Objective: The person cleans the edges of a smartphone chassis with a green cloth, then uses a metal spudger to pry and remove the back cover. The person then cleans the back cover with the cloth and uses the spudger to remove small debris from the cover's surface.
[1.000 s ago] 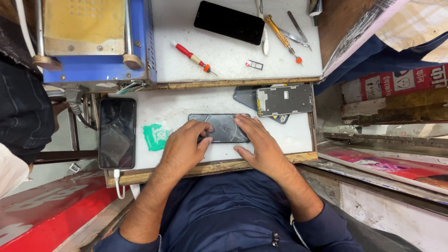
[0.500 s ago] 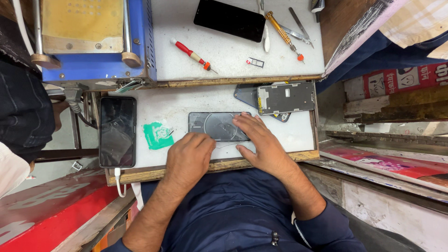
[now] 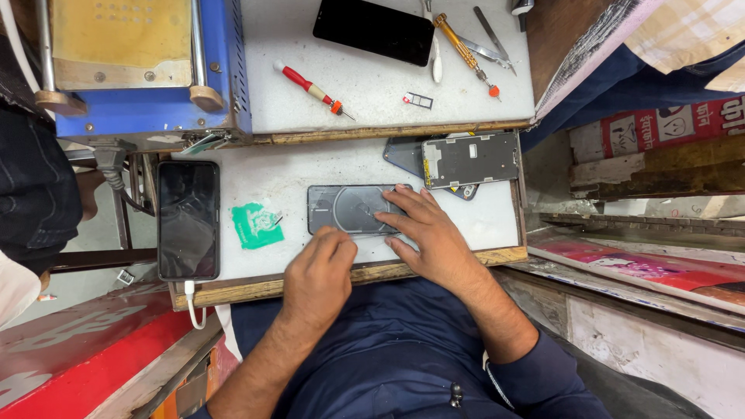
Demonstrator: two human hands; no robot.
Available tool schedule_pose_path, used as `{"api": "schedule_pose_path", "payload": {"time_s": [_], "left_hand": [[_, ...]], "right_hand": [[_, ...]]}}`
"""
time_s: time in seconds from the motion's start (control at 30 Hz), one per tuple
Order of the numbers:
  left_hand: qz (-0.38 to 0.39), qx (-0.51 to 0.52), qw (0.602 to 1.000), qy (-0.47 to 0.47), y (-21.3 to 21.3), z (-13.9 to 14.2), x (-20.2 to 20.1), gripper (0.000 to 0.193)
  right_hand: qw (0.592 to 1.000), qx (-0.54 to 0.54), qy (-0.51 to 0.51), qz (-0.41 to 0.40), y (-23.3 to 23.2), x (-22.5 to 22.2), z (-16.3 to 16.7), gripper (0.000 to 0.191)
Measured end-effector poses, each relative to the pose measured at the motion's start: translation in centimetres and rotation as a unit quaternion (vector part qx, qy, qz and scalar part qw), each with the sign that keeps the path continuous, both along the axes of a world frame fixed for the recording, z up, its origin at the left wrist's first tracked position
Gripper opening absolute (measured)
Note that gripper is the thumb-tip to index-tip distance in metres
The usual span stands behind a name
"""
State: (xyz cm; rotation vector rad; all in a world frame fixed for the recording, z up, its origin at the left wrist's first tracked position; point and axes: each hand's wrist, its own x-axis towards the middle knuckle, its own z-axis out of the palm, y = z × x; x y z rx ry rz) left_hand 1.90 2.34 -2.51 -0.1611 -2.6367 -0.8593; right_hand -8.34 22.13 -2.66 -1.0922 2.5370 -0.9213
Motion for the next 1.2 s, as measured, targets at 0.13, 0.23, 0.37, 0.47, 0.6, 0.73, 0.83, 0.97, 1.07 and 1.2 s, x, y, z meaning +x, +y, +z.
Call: {"api": "schedule_pose_path", "payload": {"time_s": [0.13,0.23,0.37,0.47,0.6,0.73,0.83,0.97,1.07,1.2], "left_hand": [[0.011,-0.006,1.0,0.007,0.5,0.6,0.9,0.012],[0.018,0.009,1.0,0.002,0.2,1.0,1.6,0.01],[0.031,0.032,0.999,-0.017,-1.7,1.2,2.6,0.011],[0.081,0.072,0.994,-0.032,-3.5,1.4,3.6,0.009],[0.18,0.057,0.982,-0.003,-6.7,1.6,4.4,0.01],[0.231,-0.056,0.97,0.046,-8.6,0.8,3.8,0.013],[0.249,-0.125,0.96,0.019,-8.4,-0.3,2.6,0.015],[0.213,-0.185,0.958,-0.04,-7.5,-0.5,2.0,0.038],[0.19,-0.145,0.969,-0.054,-6.6,-0.2,2.0,0.039],[0.113,-0.085,0.989,-0.044,-6.0,-0.3,1.3,0.026]], "right_hand": [[1.0,0.001,-0.003,0.002,0.1,-0.1,0.0,0.045],[1.0,0.0,-0.007,0.008,0.2,-0.2,0.0,0.045],[1.0,0.0,-0.013,0.018,0.4,-0.4,0.0,0.045],[1.0,-0.003,-0.015,0.017,0.5,-0.3,-0.1,0.045],[0.999,-0.027,-0.014,0.01,0.8,-0.2,-0.4,0.042],[0.997,-0.077,-0.002,-0.016,1.0,0.0,-0.6,0.037],[0.996,-0.068,0.043,-0.029,1.1,0.4,-0.7,0.032],[0.991,-0.045,0.121,-0.031,1.0,0.8,-1.0,0.024],[0.986,-0.037,0.157,-0.05,0.8,1.2,-1.2,0.019],[0.984,-0.02,0.163,-0.064,0.5,1.5,-1.4,0.015]]}}
